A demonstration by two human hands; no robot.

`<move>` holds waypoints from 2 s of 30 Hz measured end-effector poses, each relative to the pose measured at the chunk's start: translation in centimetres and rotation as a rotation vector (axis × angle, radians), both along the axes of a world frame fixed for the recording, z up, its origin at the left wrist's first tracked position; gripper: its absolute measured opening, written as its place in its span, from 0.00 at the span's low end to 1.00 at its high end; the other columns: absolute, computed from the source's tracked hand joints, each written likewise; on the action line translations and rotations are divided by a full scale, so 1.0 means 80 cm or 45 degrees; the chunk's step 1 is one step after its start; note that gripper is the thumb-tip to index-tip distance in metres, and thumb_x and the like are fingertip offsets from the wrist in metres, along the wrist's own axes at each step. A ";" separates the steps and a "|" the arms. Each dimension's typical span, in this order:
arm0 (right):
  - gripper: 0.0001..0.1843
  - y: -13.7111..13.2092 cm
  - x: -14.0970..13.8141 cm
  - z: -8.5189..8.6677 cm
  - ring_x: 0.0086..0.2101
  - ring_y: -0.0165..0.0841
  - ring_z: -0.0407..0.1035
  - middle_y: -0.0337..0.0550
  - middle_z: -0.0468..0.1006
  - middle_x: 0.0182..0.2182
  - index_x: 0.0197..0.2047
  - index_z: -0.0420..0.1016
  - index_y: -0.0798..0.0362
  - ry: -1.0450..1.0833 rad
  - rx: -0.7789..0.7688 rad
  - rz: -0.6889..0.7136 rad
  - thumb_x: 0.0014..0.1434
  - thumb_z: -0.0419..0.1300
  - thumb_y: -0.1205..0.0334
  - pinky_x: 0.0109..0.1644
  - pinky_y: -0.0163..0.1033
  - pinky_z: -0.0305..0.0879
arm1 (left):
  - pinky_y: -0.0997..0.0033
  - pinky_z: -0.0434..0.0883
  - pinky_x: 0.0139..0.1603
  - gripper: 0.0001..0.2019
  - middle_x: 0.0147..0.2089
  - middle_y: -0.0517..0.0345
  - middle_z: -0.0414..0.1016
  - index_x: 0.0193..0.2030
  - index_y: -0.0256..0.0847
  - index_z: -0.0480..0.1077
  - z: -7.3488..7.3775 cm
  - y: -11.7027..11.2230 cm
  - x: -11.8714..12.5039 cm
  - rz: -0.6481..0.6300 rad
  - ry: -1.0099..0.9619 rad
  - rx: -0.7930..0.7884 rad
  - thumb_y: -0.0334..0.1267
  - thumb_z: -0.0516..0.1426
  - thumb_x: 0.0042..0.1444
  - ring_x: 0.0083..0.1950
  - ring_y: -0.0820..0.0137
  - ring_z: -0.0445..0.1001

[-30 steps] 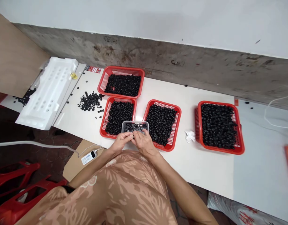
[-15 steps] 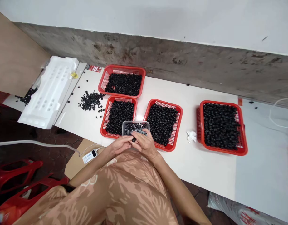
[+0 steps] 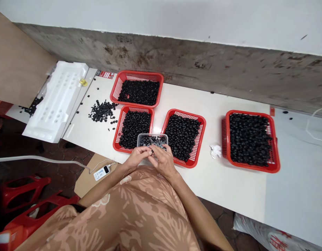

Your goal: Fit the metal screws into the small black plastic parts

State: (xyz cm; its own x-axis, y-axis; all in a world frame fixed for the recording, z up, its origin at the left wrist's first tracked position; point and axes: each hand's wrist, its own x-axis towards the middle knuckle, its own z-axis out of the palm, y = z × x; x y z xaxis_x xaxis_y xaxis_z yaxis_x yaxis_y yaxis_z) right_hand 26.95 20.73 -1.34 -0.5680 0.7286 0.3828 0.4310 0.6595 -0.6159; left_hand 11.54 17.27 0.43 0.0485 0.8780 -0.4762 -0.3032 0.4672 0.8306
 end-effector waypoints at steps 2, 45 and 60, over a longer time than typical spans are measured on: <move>0.16 -0.001 -0.003 0.001 0.41 0.35 0.75 0.49 0.78 0.45 0.54 0.70 0.54 0.022 -0.035 -0.003 0.63 0.57 0.61 0.57 0.48 0.55 | 0.73 0.63 0.40 0.12 0.31 0.55 0.73 0.30 0.32 0.74 0.001 0.000 0.000 0.022 0.019 -0.001 0.42 0.62 0.48 0.34 0.72 0.67; 0.12 0.008 -0.010 0.018 0.37 0.35 0.71 0.48 0.79 0.38 0.47 0.70 0.55 -0.236 0.022 -0.045 0.65 0.53 0.59 0.54 0.45 0.51 | 0.72 0.64 0.41 0.14 0.34 0.54 0.76 0.34 0.34 0.76 -0.007 -0.001 -0.004 0.048 0.179 0.056 0.45 0.61 0.50 0.35 0.71 0.69; 0.15 -0.014 -0.009 -0.009 0.39 0.36 0.72 0.50 0.78 0.39 0.54 0.64 0.58 -0.183 0.113 -0.130 0.67 0.49 0.62 0.55 0.46 0.57 | 0.73 0.62 0.38 0.14 0.31 0.56 0.74 0.33 0.34 0.77 -0.013 -0.012 0.005 0.067 0.170 0.009 0.45 0.61 0.50 0.33 0.73 0.66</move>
State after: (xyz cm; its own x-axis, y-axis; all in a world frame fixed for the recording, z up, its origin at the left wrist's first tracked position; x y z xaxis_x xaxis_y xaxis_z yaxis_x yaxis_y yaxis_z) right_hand 26.22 19.63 -2.09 -0.5466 0.7520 0.3684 0.5775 0.6571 -0.4844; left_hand 11.95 16.33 -0.58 -0.0610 0.8809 -0.4694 -0.2137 0.4478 0.8682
